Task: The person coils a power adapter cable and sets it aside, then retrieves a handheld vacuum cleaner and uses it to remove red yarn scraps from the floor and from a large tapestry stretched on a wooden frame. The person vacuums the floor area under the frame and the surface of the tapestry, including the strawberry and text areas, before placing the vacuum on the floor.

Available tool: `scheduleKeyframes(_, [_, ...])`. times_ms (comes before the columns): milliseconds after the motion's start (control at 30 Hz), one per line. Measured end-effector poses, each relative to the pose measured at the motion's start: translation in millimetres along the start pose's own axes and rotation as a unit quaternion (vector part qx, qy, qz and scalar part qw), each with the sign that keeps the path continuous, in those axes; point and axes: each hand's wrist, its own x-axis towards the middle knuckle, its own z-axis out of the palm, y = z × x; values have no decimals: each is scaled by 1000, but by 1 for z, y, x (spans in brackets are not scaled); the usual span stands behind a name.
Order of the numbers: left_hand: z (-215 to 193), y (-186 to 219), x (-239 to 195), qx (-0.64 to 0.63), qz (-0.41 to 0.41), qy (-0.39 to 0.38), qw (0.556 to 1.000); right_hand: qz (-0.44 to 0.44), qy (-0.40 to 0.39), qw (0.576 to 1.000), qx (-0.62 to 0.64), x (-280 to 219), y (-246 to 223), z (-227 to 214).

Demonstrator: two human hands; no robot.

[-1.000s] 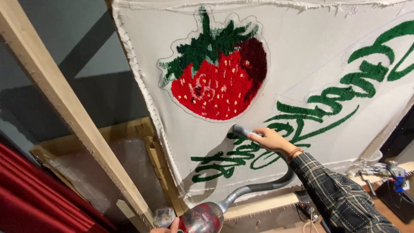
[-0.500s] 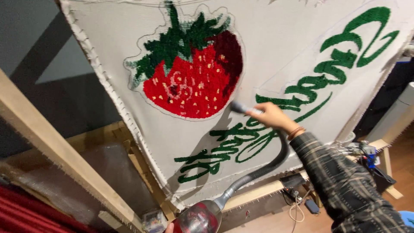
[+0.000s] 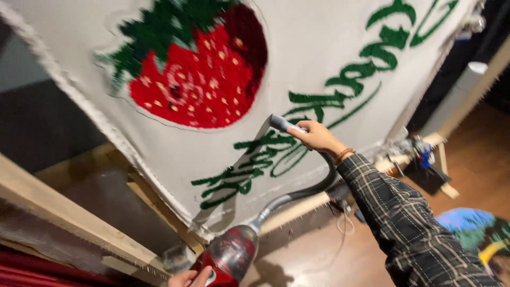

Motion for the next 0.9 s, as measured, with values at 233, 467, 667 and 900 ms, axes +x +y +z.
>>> scheduleKeyframes(233, [-3, 5, -23, 234, 14, -19, 972, 116, 33, 992, 45, -65, 159, 7])
scheduleKeyframes(467, [34, 68, -64, 350, -16, -67, 934, 288, 225, 909, 203, -205, 348, -17])
scheduleKeyframes(667, [97, 96, -100, 446, 16, -135, 885, 407, 290, 771, 395, -350, 452, -15])
scheduleKeyframes(900, [188, 88, -135, 535, 135, -248, 796, 447, 321, 677, 488, -480, 505, -17])
